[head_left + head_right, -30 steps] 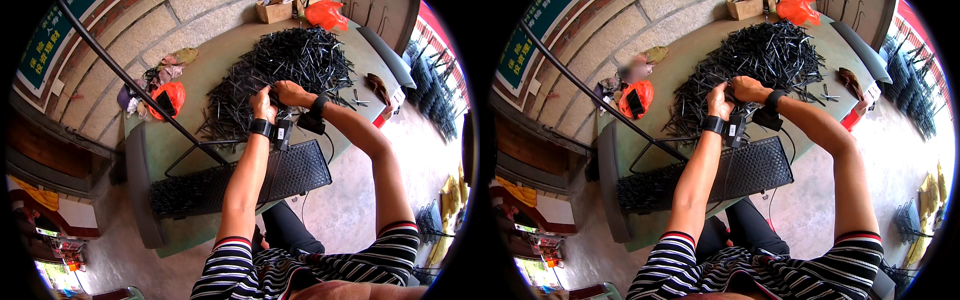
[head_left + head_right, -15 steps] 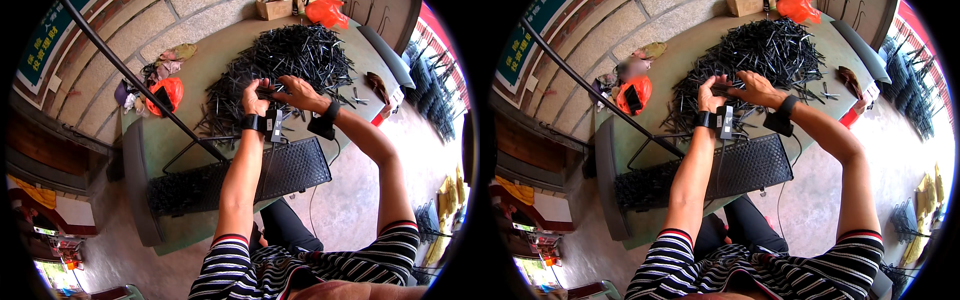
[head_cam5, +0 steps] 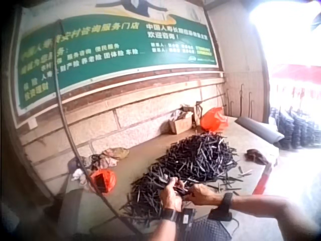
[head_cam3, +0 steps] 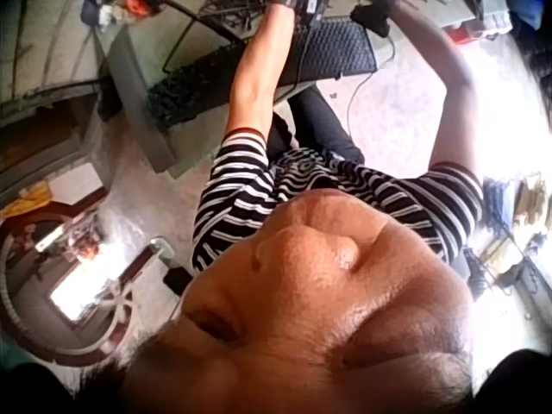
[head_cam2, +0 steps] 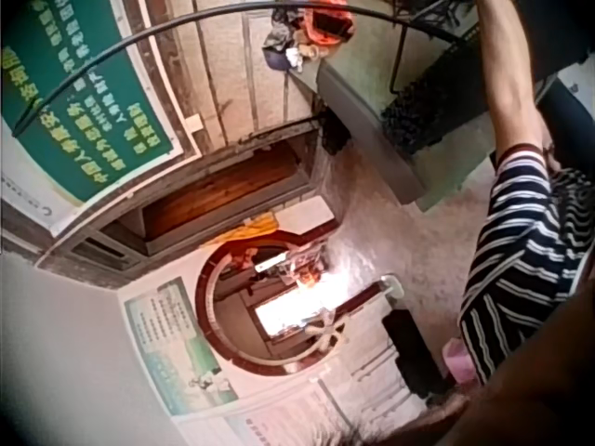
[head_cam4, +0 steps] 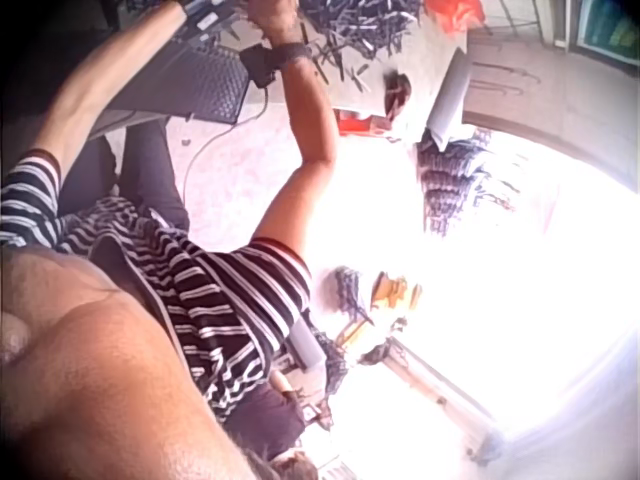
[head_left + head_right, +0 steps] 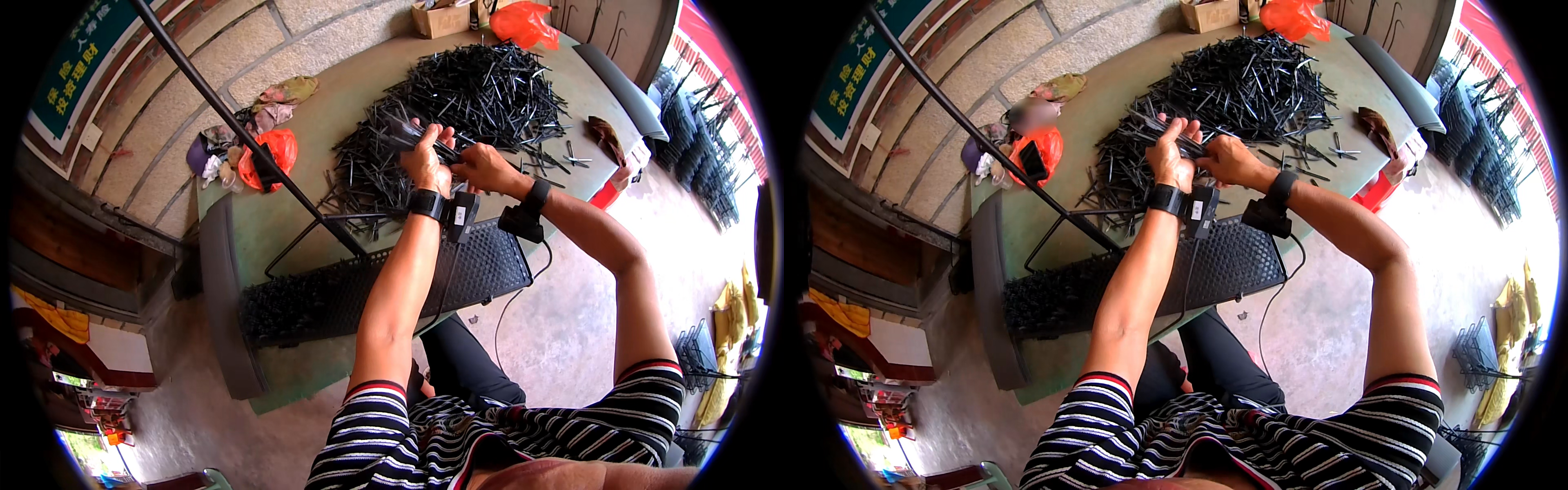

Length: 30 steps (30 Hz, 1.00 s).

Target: The person sits at a table and inserts black metal hooks into the holes of a perforated plastic hanger base. They pick up hooks from a pile on the table and push them into the base one by one using their hands.

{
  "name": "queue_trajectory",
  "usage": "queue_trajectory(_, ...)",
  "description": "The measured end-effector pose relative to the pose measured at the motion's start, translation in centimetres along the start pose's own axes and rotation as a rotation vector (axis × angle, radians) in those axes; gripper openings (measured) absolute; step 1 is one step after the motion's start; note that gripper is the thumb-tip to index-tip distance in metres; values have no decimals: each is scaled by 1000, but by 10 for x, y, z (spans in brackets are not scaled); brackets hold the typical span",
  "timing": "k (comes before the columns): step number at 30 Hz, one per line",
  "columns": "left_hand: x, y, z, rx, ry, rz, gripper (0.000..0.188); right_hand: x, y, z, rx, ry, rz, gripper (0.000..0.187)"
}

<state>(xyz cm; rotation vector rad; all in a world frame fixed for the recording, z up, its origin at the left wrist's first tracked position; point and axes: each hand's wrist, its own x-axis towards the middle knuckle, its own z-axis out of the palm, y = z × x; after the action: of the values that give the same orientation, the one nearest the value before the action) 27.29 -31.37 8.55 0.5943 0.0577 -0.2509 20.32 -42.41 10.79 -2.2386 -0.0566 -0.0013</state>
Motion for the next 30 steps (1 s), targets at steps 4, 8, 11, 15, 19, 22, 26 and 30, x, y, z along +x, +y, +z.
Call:
queue_trajectory(4,12,13,-10,171,-72,-8,33,-19,-4,-18,-134,14,-27,29)
queue_trajectory(8,4,36,-17,183,-195,-291,26,-37,1,-40,129,46,146,34)
queue_trajectory(11,-20,51,-13,61,-353,-500,26,-41,0,-48,425,-67,188,47)
queue_trajectory(15,-65,63,-14,14,-401,-672,27,-30,-23,-40,763,-285,167,52)
queue_trajectory(19,-124,72,-31,-51,-452,-775,29,-33,-45,-30,970,-342,102,32)
queue_trajectory(22,-163,85,-57,-43,-381,-768,35,-53,-71,-5,795,-270,134,20)
queue_trajectory(26,-215,106,-98,60,-298,-715,43,-106,-99,38,615,-194,201,17)
queue_trajectory(30,-266,122,-137,58,-211,-707,46,-147,-102,93,786,-69,252,16)
